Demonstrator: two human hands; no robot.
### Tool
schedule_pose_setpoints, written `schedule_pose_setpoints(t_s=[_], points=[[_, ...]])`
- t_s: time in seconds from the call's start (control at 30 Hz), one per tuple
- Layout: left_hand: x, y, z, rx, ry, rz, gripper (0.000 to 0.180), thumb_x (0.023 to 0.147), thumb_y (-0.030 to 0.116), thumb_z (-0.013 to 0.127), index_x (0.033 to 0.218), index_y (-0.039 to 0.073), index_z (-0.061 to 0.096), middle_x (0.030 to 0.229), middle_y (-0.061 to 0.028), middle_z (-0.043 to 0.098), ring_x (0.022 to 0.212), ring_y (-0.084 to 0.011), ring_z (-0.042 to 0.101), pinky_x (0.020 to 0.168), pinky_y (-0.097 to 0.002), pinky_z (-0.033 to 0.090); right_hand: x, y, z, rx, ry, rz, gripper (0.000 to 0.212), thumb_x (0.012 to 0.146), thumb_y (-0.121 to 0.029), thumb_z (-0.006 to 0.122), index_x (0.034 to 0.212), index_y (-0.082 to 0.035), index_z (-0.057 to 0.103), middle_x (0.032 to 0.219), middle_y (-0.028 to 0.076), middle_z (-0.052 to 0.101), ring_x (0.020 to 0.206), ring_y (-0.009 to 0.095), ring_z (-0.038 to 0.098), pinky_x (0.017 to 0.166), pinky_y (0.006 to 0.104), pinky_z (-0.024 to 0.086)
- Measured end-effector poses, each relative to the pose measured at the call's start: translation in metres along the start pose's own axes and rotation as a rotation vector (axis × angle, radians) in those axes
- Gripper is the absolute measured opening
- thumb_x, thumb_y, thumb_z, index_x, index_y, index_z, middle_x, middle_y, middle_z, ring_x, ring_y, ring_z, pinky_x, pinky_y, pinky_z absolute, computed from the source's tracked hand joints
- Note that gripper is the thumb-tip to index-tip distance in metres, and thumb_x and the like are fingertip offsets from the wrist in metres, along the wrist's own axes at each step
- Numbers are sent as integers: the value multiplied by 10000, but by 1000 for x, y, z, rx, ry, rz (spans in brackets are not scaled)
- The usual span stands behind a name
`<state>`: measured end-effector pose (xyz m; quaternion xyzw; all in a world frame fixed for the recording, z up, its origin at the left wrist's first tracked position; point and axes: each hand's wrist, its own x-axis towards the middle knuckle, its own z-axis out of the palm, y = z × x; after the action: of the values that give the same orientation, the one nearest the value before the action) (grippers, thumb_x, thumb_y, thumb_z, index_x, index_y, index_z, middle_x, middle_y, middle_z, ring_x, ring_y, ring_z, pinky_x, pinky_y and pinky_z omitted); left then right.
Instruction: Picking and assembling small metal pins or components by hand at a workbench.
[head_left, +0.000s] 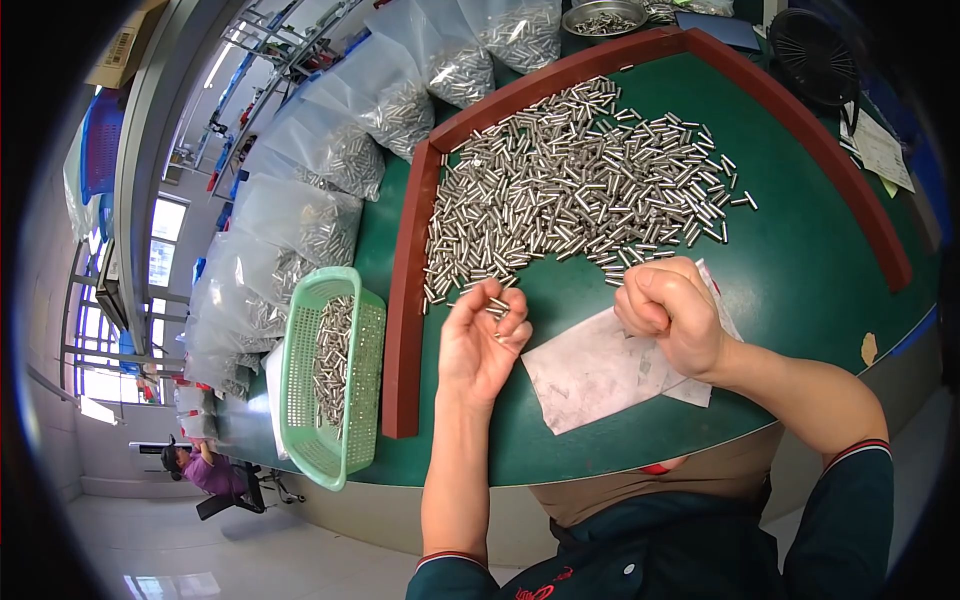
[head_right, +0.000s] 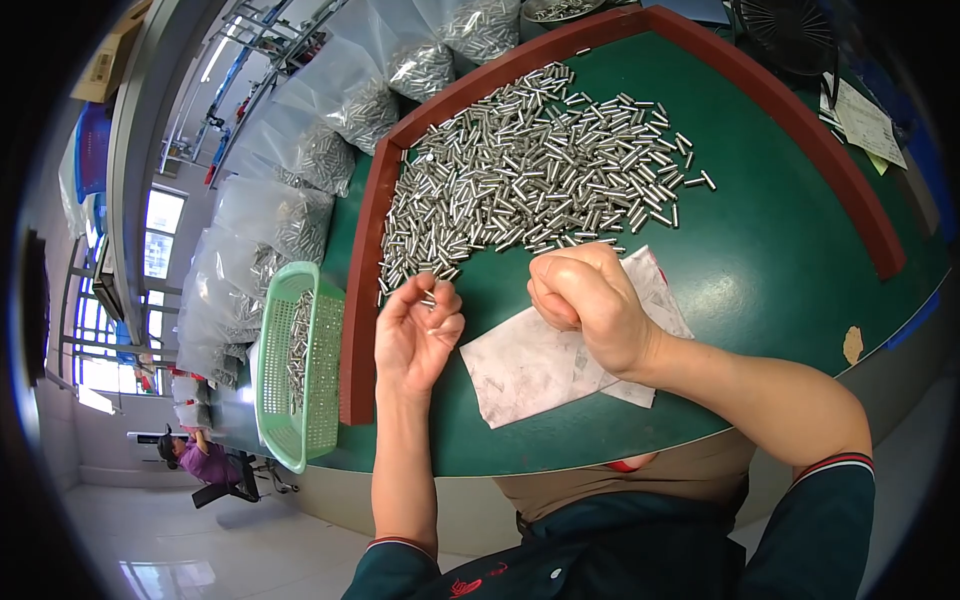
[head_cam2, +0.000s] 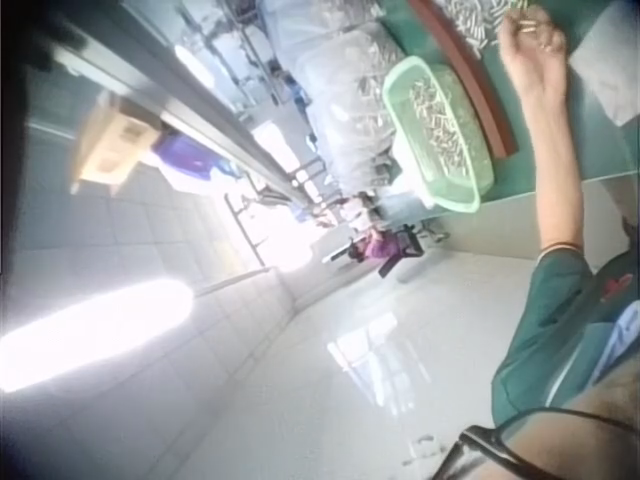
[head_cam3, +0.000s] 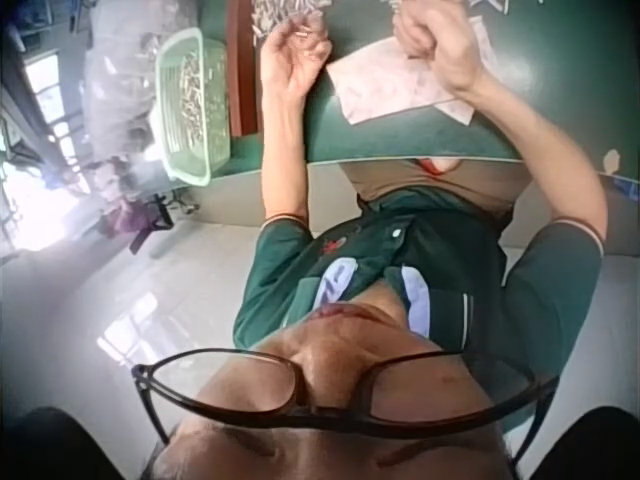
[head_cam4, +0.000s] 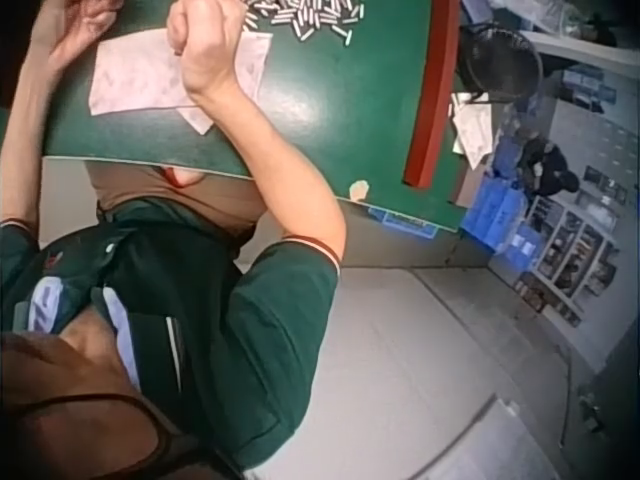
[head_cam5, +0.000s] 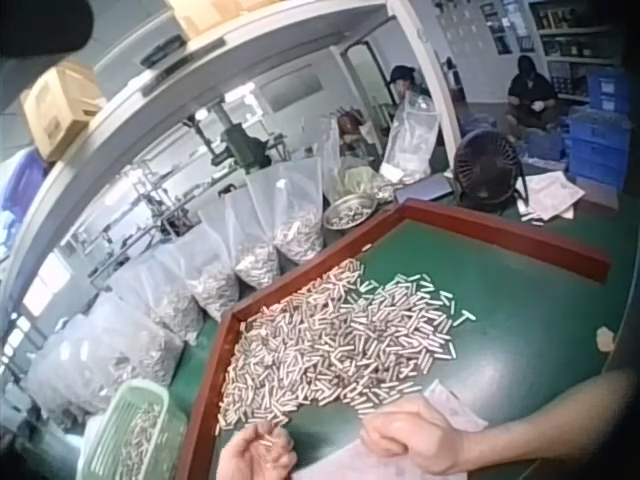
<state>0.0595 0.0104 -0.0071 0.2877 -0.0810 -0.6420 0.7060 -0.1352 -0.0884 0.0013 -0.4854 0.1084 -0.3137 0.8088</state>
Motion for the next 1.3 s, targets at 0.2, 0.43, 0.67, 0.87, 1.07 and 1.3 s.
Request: schedule_pose_setpoints(t_s=[0.2,0.43,0.67,0.87,1.07,1.3], points=[[-2,6,-1,867,265,439,346,897,240,454,602,58,456,539,5,387,476,-57,279,453,-200,225,0,0,-1,-5,-4,3,338,798,-173,337,476,-93,271,432,-11,257,422,88,203,422,248,184],[11,-12,12,2032,452,697,144,703,125,659,784,25,595,517,-97,489,446,-249,463,455,-357,369,0,-2,2,-24,4,-7,346,796,-187,346,472,-93,268,427,-12,249,417,90,199,420,250,180],[13,-17,10,2007,335,791,132,798,118,572,758,6,514,564,-99,538,512,-239,529,467,-329,392,0,-1,0,-9,6,-14,346,796,-185,348,471,-93,270,426,-11,254,415,90,199,419,252,180],[1,-6,10,535,91,180,55,875,107,482,854,57,473,708,-74,534,459,-26,267,427,-169,226,-1,0,-3,30,-11,17,321,784,-141,337,475,-78,270,452,-15,284,448,66,235,428,229,200],[-1,-12,9,630,98,139,71,842,55,515,912,57,502,779,-84,578,479,-24,297,436,-163,236,0,-3,0,21,-10,19,324,788,-144,340,477,-79,273,452,-15,286,446,65,235,426,229,203],[-1,-17,12,943,173,150,103,811,62,556,911,72,535,789,-21,601,609,-18,436,496,-157,292,1,-1,-1,12,3,9,332,794,-158,338,477,-85,273,440,-12,274,430,76,220,423,240,194]])
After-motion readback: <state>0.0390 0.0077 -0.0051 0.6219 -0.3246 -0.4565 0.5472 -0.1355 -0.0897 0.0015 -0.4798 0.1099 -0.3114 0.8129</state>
